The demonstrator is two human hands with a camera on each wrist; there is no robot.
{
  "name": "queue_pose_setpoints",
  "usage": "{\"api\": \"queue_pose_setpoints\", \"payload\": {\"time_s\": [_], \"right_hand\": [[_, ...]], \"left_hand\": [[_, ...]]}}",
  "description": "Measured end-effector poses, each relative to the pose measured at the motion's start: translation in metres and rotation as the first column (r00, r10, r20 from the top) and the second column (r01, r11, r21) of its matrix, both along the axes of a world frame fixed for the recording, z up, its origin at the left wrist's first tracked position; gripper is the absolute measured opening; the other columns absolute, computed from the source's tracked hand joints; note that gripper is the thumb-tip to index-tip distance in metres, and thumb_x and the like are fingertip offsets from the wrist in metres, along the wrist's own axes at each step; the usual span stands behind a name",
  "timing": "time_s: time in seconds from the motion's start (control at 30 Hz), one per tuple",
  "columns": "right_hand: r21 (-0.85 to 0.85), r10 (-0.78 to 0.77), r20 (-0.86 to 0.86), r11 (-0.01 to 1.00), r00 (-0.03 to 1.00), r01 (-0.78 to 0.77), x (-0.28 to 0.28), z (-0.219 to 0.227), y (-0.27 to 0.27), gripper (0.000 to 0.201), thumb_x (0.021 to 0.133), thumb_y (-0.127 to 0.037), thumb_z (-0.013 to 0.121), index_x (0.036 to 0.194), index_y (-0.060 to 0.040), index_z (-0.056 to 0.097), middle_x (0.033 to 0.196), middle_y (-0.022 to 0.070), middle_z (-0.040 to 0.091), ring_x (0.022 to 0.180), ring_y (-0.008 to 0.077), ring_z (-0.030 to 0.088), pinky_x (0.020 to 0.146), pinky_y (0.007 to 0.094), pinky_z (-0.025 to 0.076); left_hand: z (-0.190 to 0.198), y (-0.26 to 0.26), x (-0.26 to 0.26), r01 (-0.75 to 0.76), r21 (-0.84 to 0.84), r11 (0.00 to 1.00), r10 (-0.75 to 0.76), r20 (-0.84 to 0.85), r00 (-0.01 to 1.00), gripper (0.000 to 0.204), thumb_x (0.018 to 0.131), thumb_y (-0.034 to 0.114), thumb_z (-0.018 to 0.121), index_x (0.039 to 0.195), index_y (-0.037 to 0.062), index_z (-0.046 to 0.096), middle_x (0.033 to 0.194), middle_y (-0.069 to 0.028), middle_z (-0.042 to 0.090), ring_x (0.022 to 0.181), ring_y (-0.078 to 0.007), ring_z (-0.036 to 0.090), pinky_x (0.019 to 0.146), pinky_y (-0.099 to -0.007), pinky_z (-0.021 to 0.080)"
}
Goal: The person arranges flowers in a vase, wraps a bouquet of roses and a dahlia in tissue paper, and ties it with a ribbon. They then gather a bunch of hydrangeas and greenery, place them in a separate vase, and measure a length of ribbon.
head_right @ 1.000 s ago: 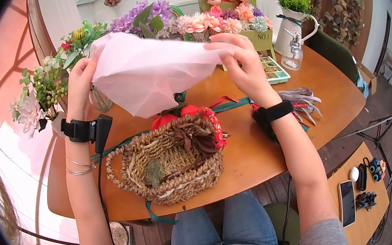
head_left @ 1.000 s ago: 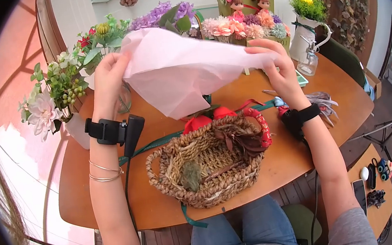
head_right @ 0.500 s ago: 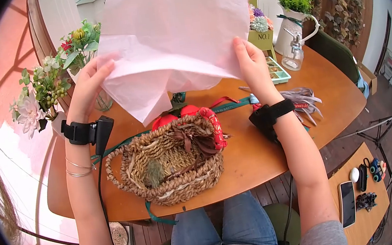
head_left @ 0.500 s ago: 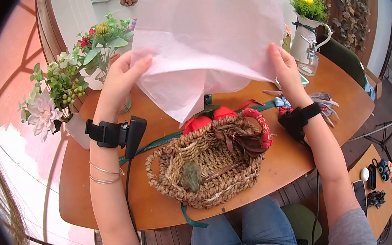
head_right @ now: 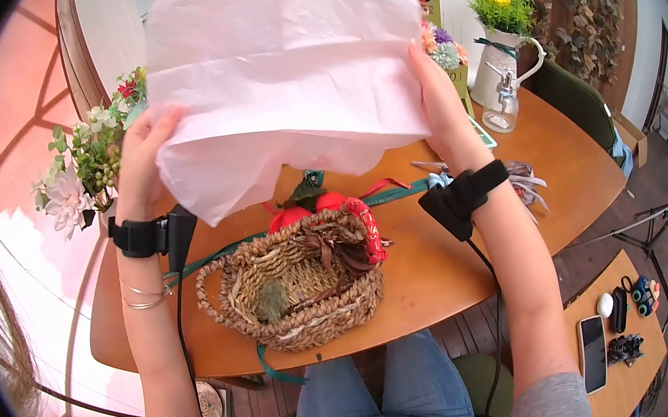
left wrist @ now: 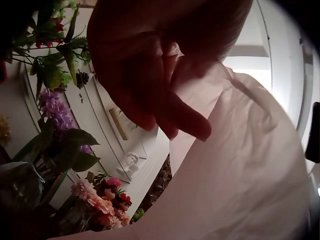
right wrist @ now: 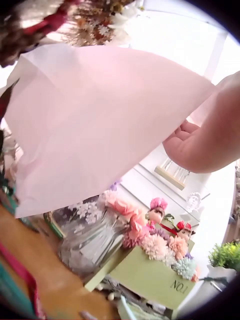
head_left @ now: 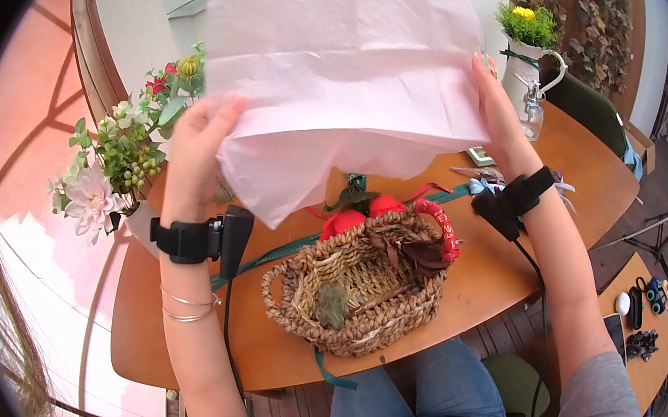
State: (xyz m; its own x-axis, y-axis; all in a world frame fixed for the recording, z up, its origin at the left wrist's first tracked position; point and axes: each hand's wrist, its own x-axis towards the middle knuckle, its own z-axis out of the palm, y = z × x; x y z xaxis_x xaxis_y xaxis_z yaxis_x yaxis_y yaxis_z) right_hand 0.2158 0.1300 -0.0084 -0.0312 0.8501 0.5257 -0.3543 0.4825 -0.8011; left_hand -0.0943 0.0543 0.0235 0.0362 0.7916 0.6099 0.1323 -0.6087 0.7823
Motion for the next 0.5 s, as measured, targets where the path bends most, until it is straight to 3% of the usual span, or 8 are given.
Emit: {"api": "queue_pose_setpoints", "payload": {"time_s": [0.07,0.1,0.17,0.2,0.27,0.33,0.4,0.5], "right_hand": [[0.018,0.245,-0.183,0.969,0.952,-0.246,-0.011,0.026,-0.016,0.042,0.088,-0.034,0.039,0.115,-0.0025,0.042,0.098,0.0025,0.055,0.086,0.0112,0.055,0.077,0.0262,0.044],[0.022,0.247,-0.184,0.969,0.951,-0.247,-0.012,0.035,-0.021,0.042,0.088,-0.034,0.039,0.115,-0.0025,0.042,0.098,0.0025,0.055,0.086,0.0112,0.055,0.077,0.0262,0.044],[0.039,0.417,0.038,0.908,0.908,-0.418,-0.016,0.049,-0.030,0.040,0.087,-0.031,0.043,0.115,-0.0024,0.043,0.098,0.0026,0.055,0.086,0.0107,0.055,0.077,0.0263,0.044],[0.039,0.422,0.036,0.905,0.906,-0.423,-0.020,0.053,-0.032,0.040,0.087,-0.031,0.043,0.115,-0.0024,0.043,0.098,0.0026,0.055,0.086,0.0107,0.055,0.077,0.0263,0.044],[0.106,0.262,0.334,0.944,0.905,-0.313,-0.030,0.059,-0.034,0.038,0.084,-0.027,0.049,0.113,-0.0022,0.046,0.096,0.0017,0.055,0.085,0.0090,0.055,0.075,0.0250,0.045],[0.111,0.246,0.336,0.948,0.909,-0.298,-0.040,0.063,-0.029,0.033,0.082,-0.025,0.053,0.105,-0.0011,0.051,0.090,0.0004,0.057,0.080,0.0062,0.054,0.070,0.0221,0.045],[0.135,0.167,0.494,0.955,0.853,-0.265,-0.051,0.067,-0.025,0.030,0.080,-0.025,0.055,0.099,-0.0009,0.055,0.086,0.0005,0.058,0.076,0.0066,0.054,0.066,0.0230,0.044],[0.085,0.257,0.470,0.939,0.844,-0.333,-0.079,0.069,-0.049,0.029,0.080,-0.024,0.056,0.095,0.0005,0.056,0.083,0.0018,0.057,0.073,0.0076,0.053,0.064,0.0233,0.043]], "left_hand": [[0.012,-0.011,0.000,-0.075,0.041,0.996,0.071,0.072,0.995,0.023,0.083,0.021,0.052,0.091,-0.0002,0.056,0.082,-0.0061,0.059,0.069,-0.0093,0.055,0.060,-0.0217,0.045],[0.019,-0.017,-0.004,-0.103,0.058,0.993,0.096,0.120,0.988,0.022,0.083,0.021,0.051,0.091,0.0002,0.055,0.081,-0.0059,0.059,0.069,-0.0095,0.055,0.059,-0.0220,0.045],[0.027,-0.021,-0.018,-0.080,0.057,0.995,0.062,0.264,0.963,0.022,0.085,0.021,0.050,0.092,0.0008,0.053,0.079,-0.0052,0.058,0.067,-0.0096,0.055,0.059,-0.0218,0.045],[0.030,-0.026,-0.023,-0.085,0.056,0.995,0.068,0.262,0.963,0.022,0.085,0.021,0.050,0.092,0.0008,0.053,0.079,-0.0052,0.058,0.067,-0.0096,0.055,0.059,-0.0218,0.045],[0.039,-0.042,-0.028,-0.268,0.121,0.956,0.244,0.180,0.953,0.022,0.085,0.021,0.050,0.093,0.0013,0.053,0.080,-0.0048,0.057,0.067,-0.0089,0.054,0.058,-0.0209,0.044],[0.043,-0.059,-0.043,-0.359,0.143,0.922,0.340,0.144,0.930,0.026,0.085,0.022,0.049,0.097,-0.0003,0.052,0.084,-0.0057,0.057,0.071,-0.0099,0.054,0.063,-0.0213,0.044],[0.048,-0.078,-0.057,-0.411,0.187,0.892,0.401,0.088,0.912,0.032,0.085,0.025,0.048,0.103,-0.0018,0.050,0.090,-0.0066,0.056,0.080,-0.0114,0.053,0.070,-0.0222,0.043],[0.048,-0.124,-0.068,-0.523,0.238,0.819,0.535,0.015,0.845,0.036,0.085,0.026,0.048,0.105,-0.0034,0.049,0.095,-0.0078,0.056,0.083,-0.0122,0.053,0.073,-0.0227,0.042]]}}
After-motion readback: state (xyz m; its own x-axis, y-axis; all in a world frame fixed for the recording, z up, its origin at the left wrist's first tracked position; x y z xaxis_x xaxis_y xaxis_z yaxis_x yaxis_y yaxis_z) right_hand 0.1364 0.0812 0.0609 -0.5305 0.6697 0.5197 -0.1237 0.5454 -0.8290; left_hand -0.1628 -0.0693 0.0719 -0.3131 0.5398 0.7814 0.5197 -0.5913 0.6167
